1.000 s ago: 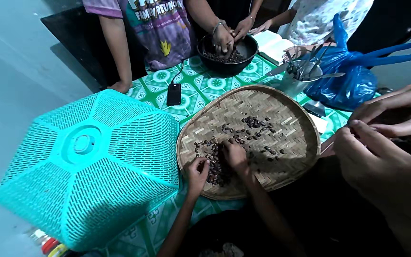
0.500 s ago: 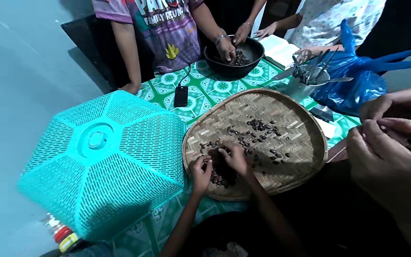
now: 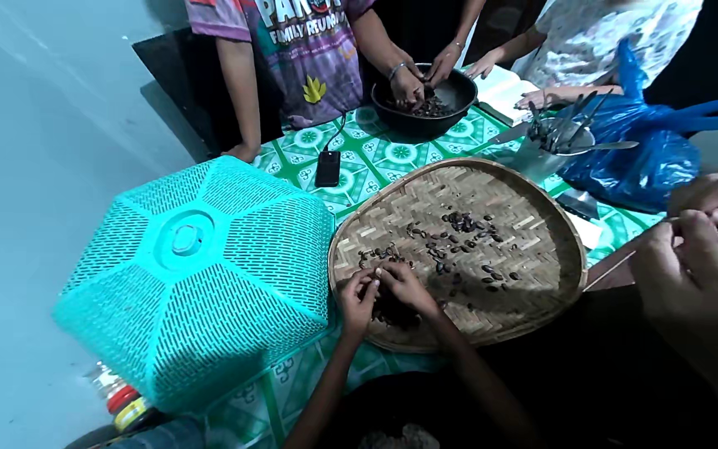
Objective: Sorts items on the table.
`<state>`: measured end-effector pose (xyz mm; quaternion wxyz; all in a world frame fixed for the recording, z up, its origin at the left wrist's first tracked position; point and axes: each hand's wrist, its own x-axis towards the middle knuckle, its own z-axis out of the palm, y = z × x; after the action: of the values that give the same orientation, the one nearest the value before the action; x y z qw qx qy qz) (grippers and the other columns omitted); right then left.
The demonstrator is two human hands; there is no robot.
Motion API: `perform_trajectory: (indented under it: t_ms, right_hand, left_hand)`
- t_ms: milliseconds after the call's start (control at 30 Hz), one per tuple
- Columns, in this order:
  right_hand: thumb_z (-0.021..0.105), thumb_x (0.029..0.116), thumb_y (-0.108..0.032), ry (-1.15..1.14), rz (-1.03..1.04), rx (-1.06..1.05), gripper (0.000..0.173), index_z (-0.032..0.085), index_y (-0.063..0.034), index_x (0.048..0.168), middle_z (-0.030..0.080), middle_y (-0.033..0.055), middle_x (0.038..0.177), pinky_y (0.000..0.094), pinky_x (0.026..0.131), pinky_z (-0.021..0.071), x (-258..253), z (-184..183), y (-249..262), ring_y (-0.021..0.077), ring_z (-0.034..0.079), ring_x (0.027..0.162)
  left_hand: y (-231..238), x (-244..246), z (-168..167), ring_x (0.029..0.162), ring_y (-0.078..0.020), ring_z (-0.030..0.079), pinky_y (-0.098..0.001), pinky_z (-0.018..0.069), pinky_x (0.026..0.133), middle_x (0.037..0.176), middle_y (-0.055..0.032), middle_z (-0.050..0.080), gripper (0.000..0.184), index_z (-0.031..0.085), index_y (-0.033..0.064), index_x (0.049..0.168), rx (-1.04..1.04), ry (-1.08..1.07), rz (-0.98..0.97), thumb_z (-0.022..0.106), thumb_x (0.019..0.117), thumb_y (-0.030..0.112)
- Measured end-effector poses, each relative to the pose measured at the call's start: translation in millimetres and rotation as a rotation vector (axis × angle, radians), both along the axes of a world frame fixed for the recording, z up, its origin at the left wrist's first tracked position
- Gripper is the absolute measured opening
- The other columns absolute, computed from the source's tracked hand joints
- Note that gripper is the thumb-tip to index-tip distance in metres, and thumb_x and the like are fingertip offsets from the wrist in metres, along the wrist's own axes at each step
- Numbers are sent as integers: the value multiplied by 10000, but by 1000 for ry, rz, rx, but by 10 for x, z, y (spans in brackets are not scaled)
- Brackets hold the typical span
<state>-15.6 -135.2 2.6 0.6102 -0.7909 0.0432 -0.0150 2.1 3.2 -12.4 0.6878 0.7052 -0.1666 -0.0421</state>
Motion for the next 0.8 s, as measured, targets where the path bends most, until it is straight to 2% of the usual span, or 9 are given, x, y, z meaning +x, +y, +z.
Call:
perform_trajectory:
  t_ms: [100,233,333,400,467,500,667,800]
  right_hand:
    - [481,1051,-108,15,-33,38,280,634,63,890,552,-1,730,194,665,457,3,-31,1,1,509,652]
    - [536,1004,-55,-25,-25,89,187,662,83,1012,634,20,833,169,699,488,-11,-37,-23,-21,558,709]
    - [566,971,-30,-73,5,67,167,662,87,1042,660,43,889,164,743,505,-27,-27,-46,-20,588,766]
    - [586,959,-48,-144,13,-38,183,689,82,1036,693,98,926,216,791,525,-20,-61,-58,45,630,818]
    - [601,955,-66,-208,16,-164,204,720,84,1027,723,178,972,340,851,548,-13,-82,-56,177,686,881]
    - [597,960,-71,-216,21,-208,207,723,79,1025,723,190,985,370,866,548,-14,-76,-52,213,692,902]
    - [577,982,-96,-187,49,-352,236,716,88,1035,716,234,1022,488,898,543,-8,10,-75,331,703,954]
    - [571,971,-93,-186,55,-391,242,709,104,999,708,260,995,534,869,541,11,-12,-49,383,701,938]
  left_hand:
    - [-1,-3,-19,725,-18,626,-169,541,678,939,-131,656,211,601,-169,1099,-20,-4,25,597,922,-54]
    - [-5,2,-40,771,-28,629,-167,538,712,961,-149,649,212,598,-174,1092,-19,-18,53,599,914,-59]
    - [-4,0,-42,802,-44,624,-177,528,719,980,-161,652,219,607,-165,1104,-6,-1,67,601,912,-59]
    - [-4,-2,-22,795,-38,626,-175,531,717,986,-155,657,219,612,-162,1110,-9,19,74,594,914,-66]
    - [2,-7,-1,771,-33,626,-177,534,705,987,-158,662,219,613,-169,1120,-8,39,79,582,925,-73]
    - [5,-7,-4,763,-29,627,-174,536,700,987,-157,664,216,614,-169,1119,-6,40,79,579,929,-71]
    - [-19,24,-20,790,-53,634,-192,539,713,1027,-187,670,216,633,-163,1121,23,38,69,584,939,-60]
    - [-11,7,-12,858,-67,647,-194,535,772,1055,-220,681,205,642,-174,1096,46,25,83,586,927,-73]
